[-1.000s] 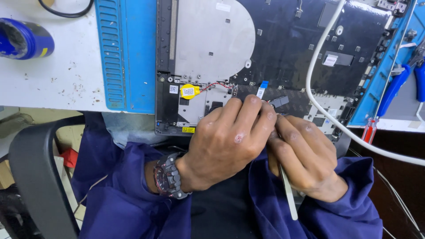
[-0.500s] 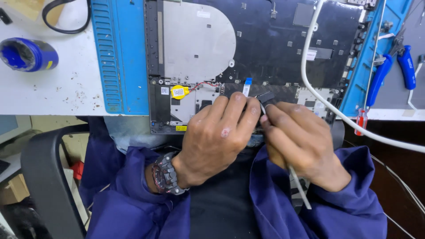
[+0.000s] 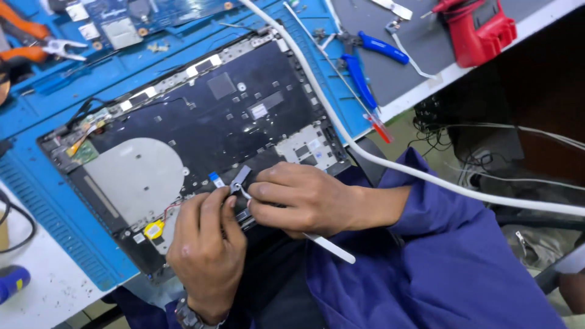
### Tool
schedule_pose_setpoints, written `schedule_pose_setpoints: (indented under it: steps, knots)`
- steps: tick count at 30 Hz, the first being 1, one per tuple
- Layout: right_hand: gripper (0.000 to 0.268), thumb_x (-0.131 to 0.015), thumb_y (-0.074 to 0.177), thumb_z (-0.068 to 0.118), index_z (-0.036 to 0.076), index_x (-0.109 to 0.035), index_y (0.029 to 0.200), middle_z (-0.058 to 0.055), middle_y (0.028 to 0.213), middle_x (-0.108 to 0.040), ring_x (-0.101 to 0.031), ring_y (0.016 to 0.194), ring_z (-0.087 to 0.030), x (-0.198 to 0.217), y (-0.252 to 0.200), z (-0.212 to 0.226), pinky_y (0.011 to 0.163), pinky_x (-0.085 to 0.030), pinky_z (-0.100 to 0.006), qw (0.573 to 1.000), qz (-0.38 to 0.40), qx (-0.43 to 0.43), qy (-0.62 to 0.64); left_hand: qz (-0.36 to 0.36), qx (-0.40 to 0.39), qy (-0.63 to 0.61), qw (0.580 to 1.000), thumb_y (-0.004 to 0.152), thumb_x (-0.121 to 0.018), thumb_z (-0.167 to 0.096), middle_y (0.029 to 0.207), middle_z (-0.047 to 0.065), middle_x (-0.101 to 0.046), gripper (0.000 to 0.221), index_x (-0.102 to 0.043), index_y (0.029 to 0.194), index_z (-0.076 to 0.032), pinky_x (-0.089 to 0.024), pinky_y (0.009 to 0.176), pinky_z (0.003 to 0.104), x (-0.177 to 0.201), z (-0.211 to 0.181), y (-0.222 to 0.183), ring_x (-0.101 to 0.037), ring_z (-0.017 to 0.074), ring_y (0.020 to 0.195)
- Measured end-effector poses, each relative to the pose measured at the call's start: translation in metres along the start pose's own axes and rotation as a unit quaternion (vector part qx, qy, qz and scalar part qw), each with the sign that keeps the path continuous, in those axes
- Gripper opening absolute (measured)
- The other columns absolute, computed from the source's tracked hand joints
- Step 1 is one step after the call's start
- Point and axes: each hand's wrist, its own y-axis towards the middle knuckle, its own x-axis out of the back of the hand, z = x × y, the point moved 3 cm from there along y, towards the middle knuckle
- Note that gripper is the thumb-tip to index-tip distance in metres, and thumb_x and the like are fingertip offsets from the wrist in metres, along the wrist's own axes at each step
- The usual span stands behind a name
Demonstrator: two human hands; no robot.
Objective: Repairing a laptop by manipulating internal components and ribbon cables using tweezers and hands
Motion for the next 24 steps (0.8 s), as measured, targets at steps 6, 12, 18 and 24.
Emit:
schedule_pose_setpoints:
  steps: [6,12,18,24]
  knots:
    - [0.037,-0.033,0.112,0.013,-0.007,-0.063,0.107,-0.021,0.096,-0.063,-0.067,0.081,-0.036,0.019,-0.003,-0.003,0.072,-0.052,-0.044,0.993,-0.066,-0.010,0.101,-0.033,0.005,-0.037,0.999,0.105,-0.065,-0.012,0.106,0.016,-0.072,0.020,-0.069,0.117,0.003,-0.054,0.087,0.044,0.005,0.001,0.001,-0.068,0.0336,0.091]
    - [0.020,-0.061,0.099,0.009,-0.002,-0.068,0.114,-0.013,0.090,-0.072,-0.074,0.078,-0.027,0.026,-0.010,-0.008,0.075,-0.057,-0.034,0.969,-0.078,-0.111,0.209,-0.036,0.010,-0.098,0.994,0.104,-0.061,-0.018,0.103,0.012,-0.074,0.021,-0.068,0.114,-0.001,-0.053,0.080,0.042,0.011,-0.007,-0.004,-0.069,0.0315,0.086]
    - [0.039,-0.052,0.101,0.026,-0.005,-0.068,0.118,-0.017,0.094,-0.072,-0.072,0.077,-0.026,0.030,-0.010,-0.011,0.071,-0.055,-0.033,0.968,-0.070,-0.141,0.194,-0.044,0.000,-0.099,0.994,0.108,-0.052,-0.028,0.098,0.008,-0.076,0.030,-0.069,0.114,-0.003,-0.045,0.072,0.038,0.010,-0.010,-0.001,-0.069,0.0253,0.080]
    - [0.024,-0.061,0.098,0.016,-0.002,-0.064,0.113,-0.013,0.094,-0.078,-0.082,0.086,-0.022,0.027,-0.026,-0.012,0.076,-0.064,-0.025,0.954,-0.096,-0.214,0.188,-0.037,-0.008,-0.098,0.995,0.109,-0.048,-0.028,0.095,0.009,-0.075,0.034,-0.068,0.116,-0.001,-0.044,0.068,0.038,0.007,-0.011,-0.002,-0.068,0.0243,0.075]
